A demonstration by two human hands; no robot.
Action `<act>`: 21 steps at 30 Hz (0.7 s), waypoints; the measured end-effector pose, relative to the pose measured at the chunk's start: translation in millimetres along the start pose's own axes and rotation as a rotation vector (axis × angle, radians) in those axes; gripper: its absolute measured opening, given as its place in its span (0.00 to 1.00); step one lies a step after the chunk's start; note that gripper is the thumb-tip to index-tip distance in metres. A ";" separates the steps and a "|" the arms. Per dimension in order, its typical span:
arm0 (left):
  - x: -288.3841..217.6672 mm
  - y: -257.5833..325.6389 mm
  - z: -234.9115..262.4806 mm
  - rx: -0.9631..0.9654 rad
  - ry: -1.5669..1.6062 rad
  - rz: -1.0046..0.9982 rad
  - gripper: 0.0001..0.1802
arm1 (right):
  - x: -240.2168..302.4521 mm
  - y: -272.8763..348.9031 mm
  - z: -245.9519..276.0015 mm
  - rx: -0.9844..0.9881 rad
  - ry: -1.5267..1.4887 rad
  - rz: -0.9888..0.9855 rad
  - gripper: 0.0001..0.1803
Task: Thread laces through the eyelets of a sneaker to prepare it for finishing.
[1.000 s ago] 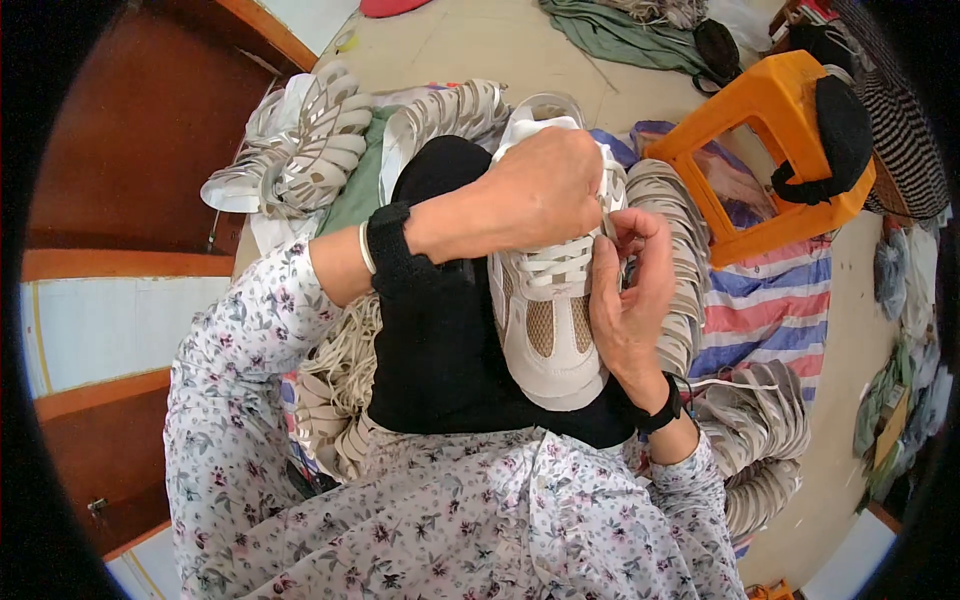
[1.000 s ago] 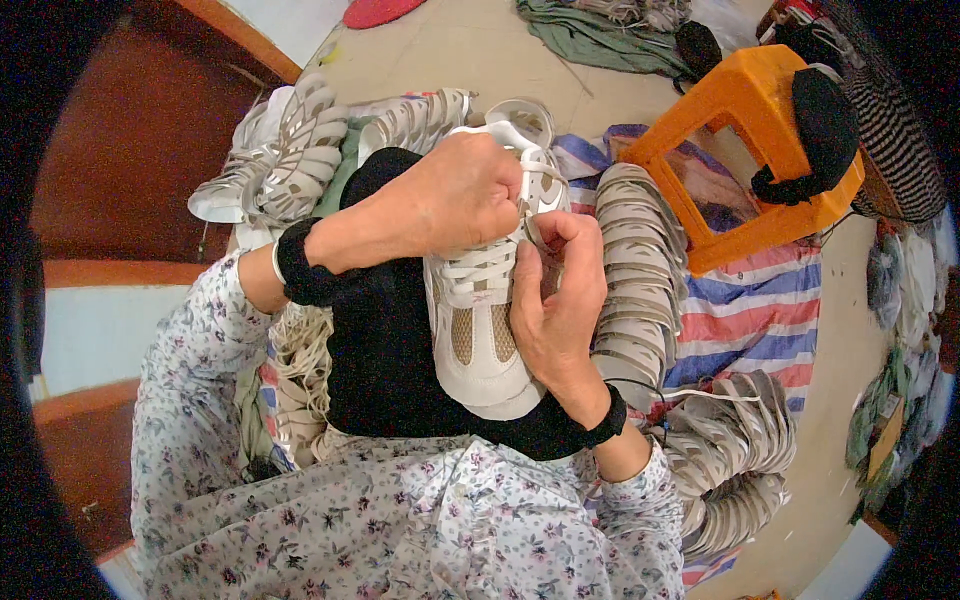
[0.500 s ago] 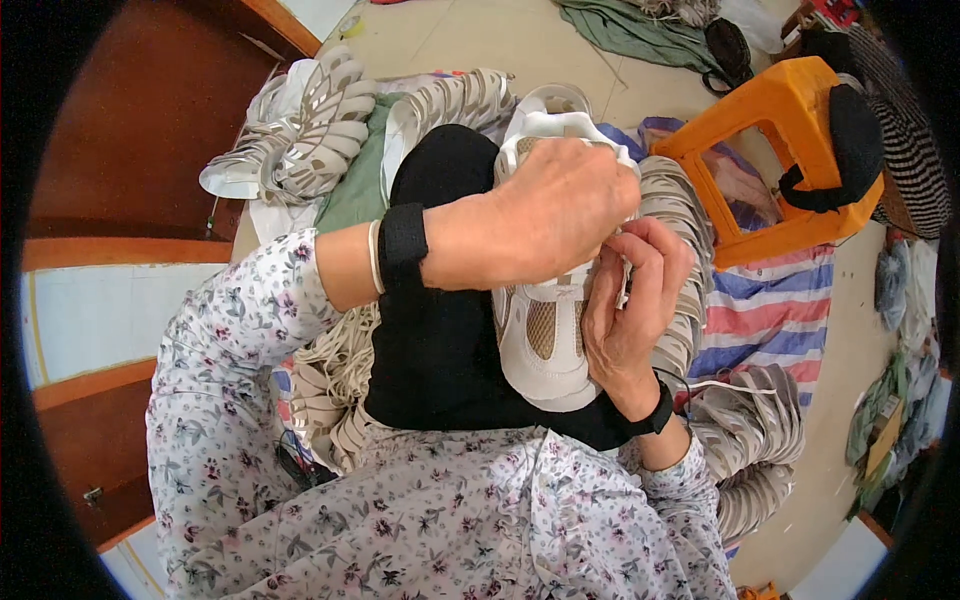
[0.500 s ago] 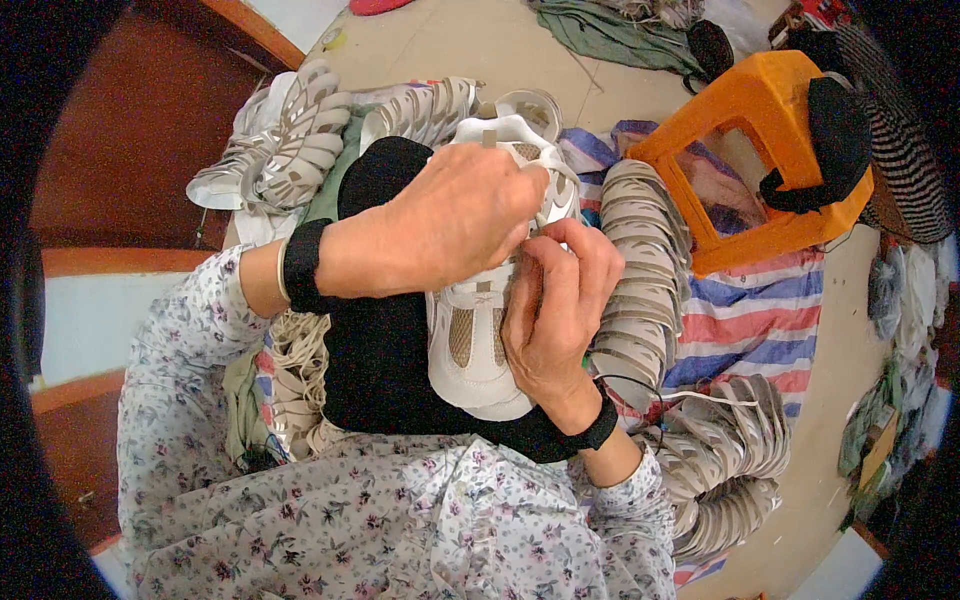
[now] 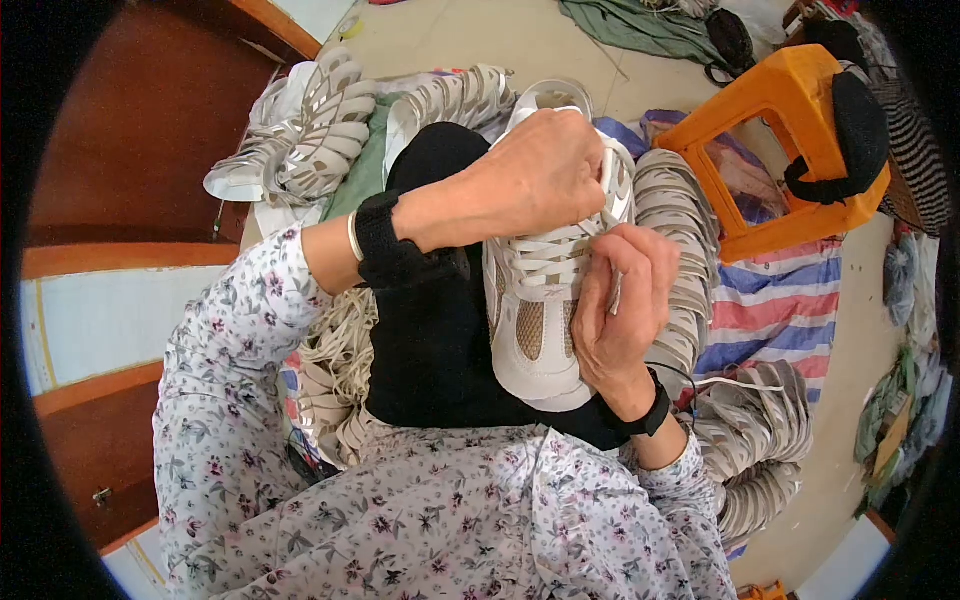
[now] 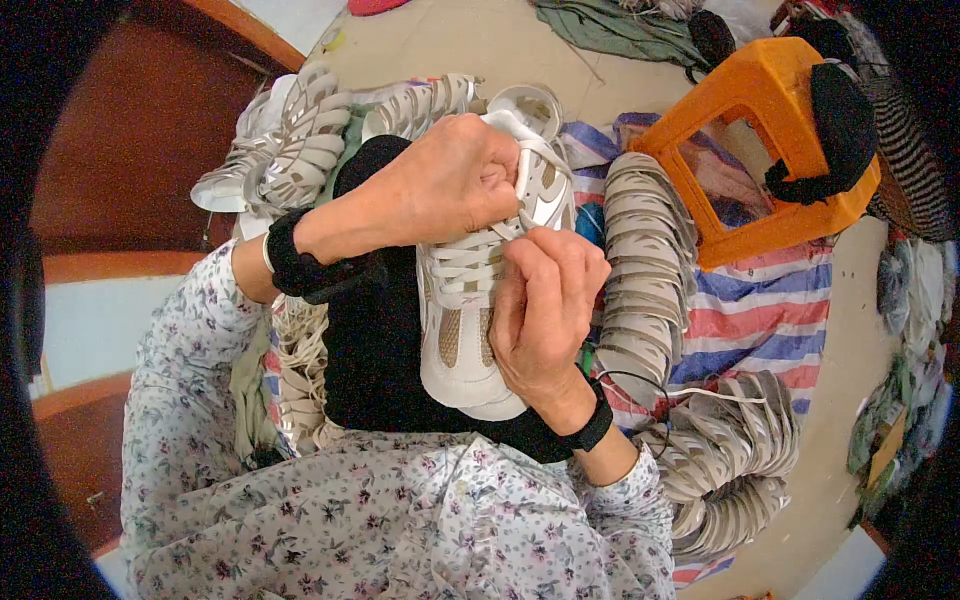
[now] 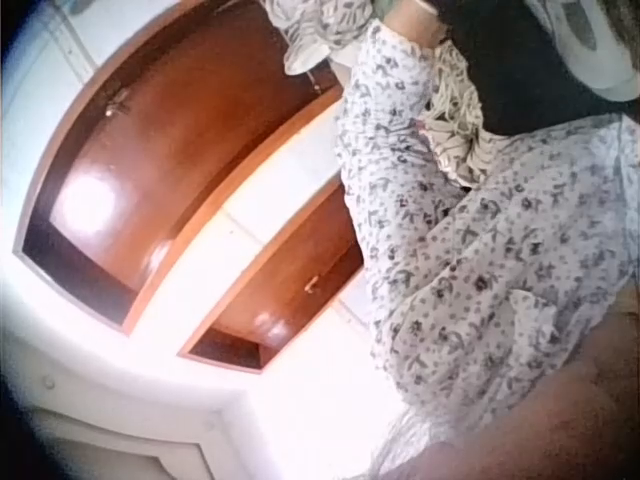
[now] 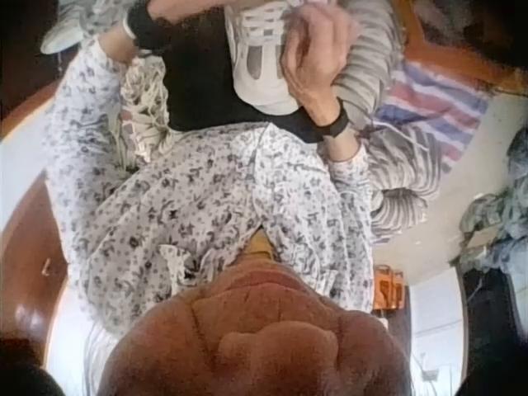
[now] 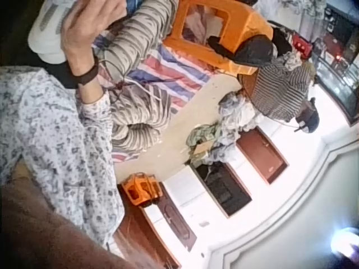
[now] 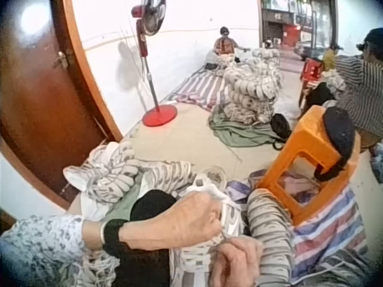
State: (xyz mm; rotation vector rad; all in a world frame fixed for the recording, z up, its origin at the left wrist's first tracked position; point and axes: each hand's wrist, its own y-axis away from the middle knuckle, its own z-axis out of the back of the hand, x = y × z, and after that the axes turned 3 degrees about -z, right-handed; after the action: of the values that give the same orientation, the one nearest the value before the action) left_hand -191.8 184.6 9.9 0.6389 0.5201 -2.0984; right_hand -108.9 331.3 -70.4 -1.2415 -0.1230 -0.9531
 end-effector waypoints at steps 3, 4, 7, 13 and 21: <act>-1.9 3.7 -4.4 -0.184 -0.224 -0.173 0.07 | 0.8 1.6 -1.2 -0.004 -0.021 0.005 0.17; -2.7 6.0 -5.5 -0.180 -0.224 -0.171 0.07 | 1.1 2.2 -1.7 -0.006 -0.038 -0.003 0.17; -1.9 8.3 -1.3 -0.204 -0.370 -0.263 0.06 | 1.7 4.3 -2.7 -0.011 -0.042 -0.020 0.17; 30.1 -4.7 52.0 -0.464 -0.495 -0.257 0.06 | 3.7 -5.5 -1.2 -0.006 -0.009 -0.039 0.15; 43.1 35.8 33.0 -0.456 -0.157 0.027 0.07 | -3.0 -51.3 18.5 0.316 0.116 0.012 0.12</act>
State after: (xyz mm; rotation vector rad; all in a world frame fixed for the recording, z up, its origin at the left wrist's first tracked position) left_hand -192.0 119.8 4.8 0.2157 0.8586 -1.8935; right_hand -137.6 348.1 -27.1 -0.8941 -0.1681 -0.9520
